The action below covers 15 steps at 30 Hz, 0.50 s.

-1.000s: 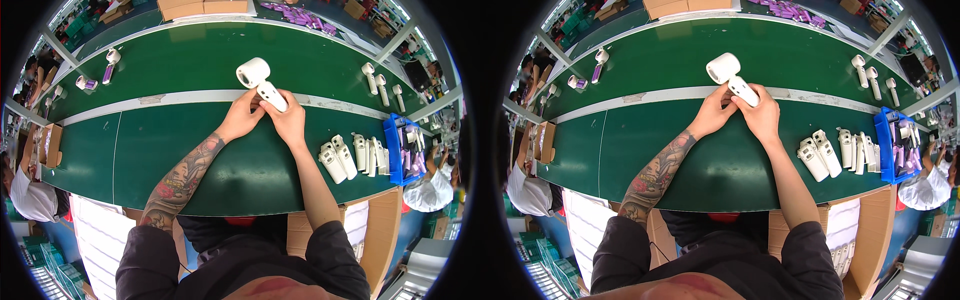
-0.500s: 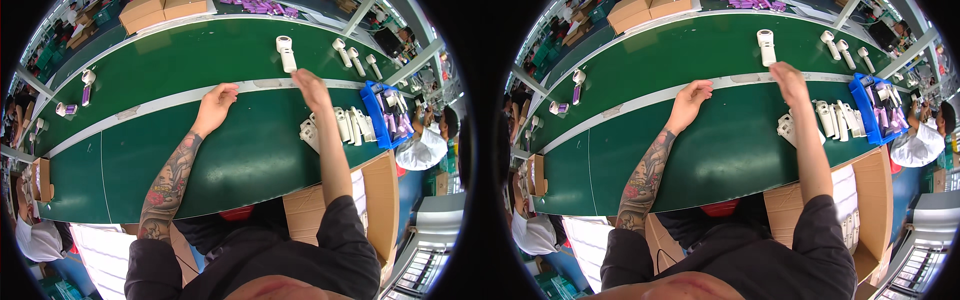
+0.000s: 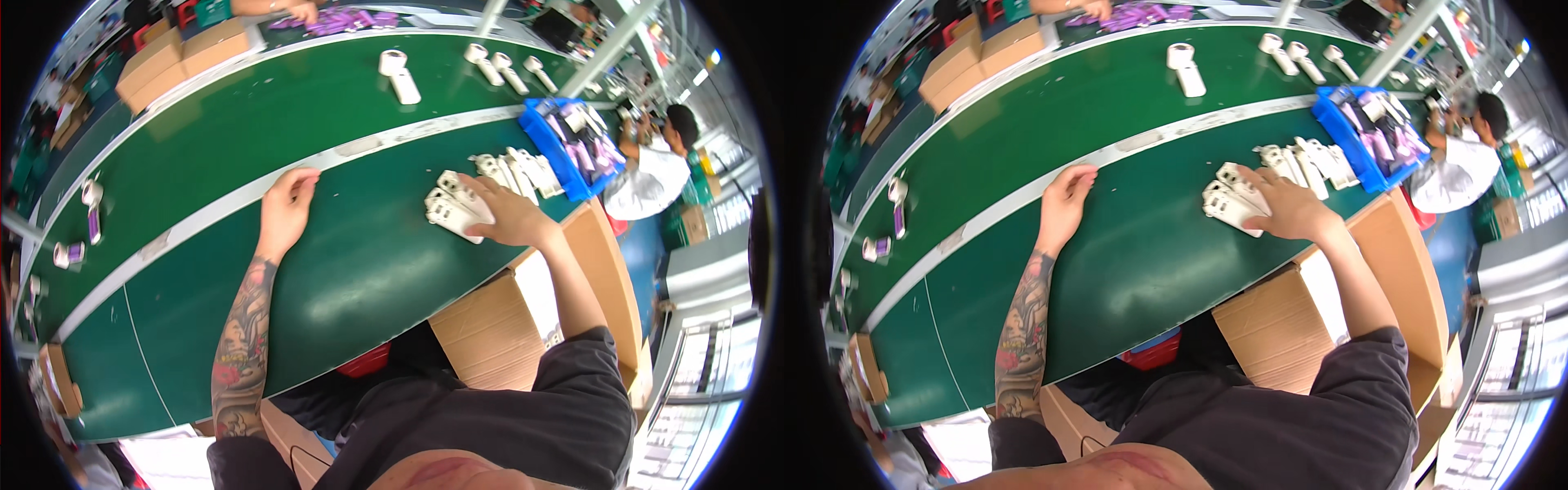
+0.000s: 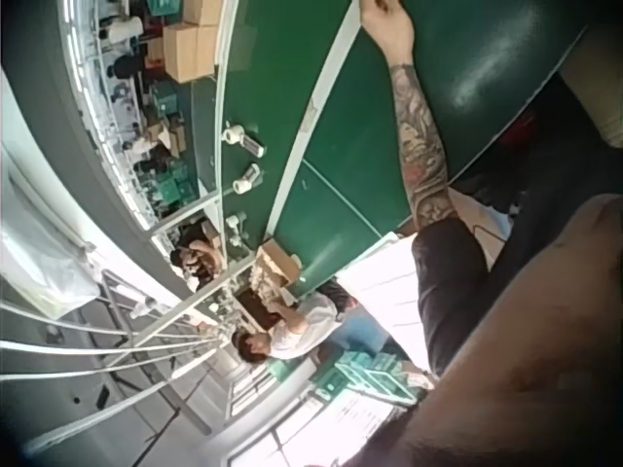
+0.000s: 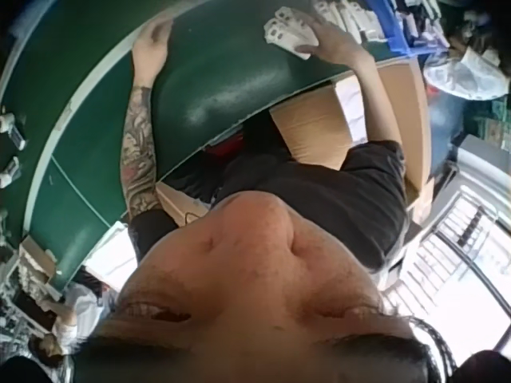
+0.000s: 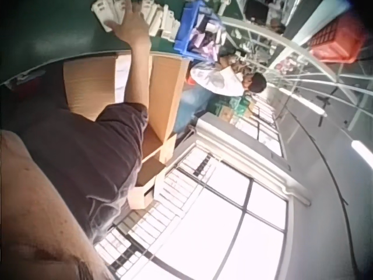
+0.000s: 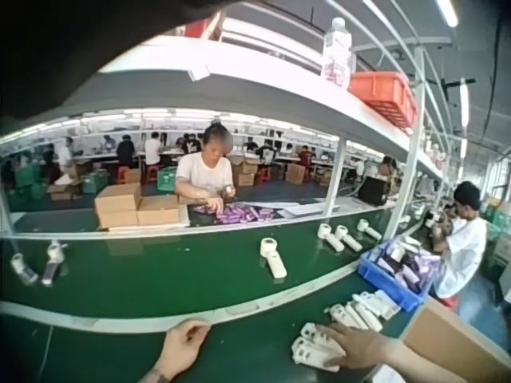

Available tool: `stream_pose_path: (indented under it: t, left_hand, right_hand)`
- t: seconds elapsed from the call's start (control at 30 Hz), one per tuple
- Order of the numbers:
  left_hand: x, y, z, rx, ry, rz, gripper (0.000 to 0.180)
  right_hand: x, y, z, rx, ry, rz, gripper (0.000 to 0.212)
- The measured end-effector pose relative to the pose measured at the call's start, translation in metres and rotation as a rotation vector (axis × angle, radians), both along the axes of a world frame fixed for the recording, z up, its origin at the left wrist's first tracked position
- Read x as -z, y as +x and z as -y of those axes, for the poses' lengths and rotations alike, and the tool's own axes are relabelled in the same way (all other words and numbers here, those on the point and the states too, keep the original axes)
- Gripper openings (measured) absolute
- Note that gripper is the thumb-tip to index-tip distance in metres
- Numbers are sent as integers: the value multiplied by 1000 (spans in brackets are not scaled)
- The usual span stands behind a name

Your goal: The person assembles portable fans by picking up fan bodies and casing covers, snapping the covers onto the fan handles by hand, and placing the assembled fans onto the conveyor belt.

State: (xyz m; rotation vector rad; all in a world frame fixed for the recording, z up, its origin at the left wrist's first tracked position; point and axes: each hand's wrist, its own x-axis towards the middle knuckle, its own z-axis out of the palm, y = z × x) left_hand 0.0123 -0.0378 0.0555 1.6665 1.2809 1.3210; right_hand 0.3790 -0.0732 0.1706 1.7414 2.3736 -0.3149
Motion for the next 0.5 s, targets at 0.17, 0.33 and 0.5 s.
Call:
stream_pose_path:
  t: [0.17, 0.33, 0.5]
  left_hand:
    - [-3, -6, 1, -47, -26, -43, 18]
    - [-1, -13, 4, -62, -38, -62, 18]
    - [-1, -12, 6, -62, -43, -60, 18]
  right_hand:
    - [19, -7, -17, 119, 19, 16, 74]
    - [32, -9, -23, 128, 177, 0, 68]
    - [38, -3, -27, 107, 220, -106, 58]
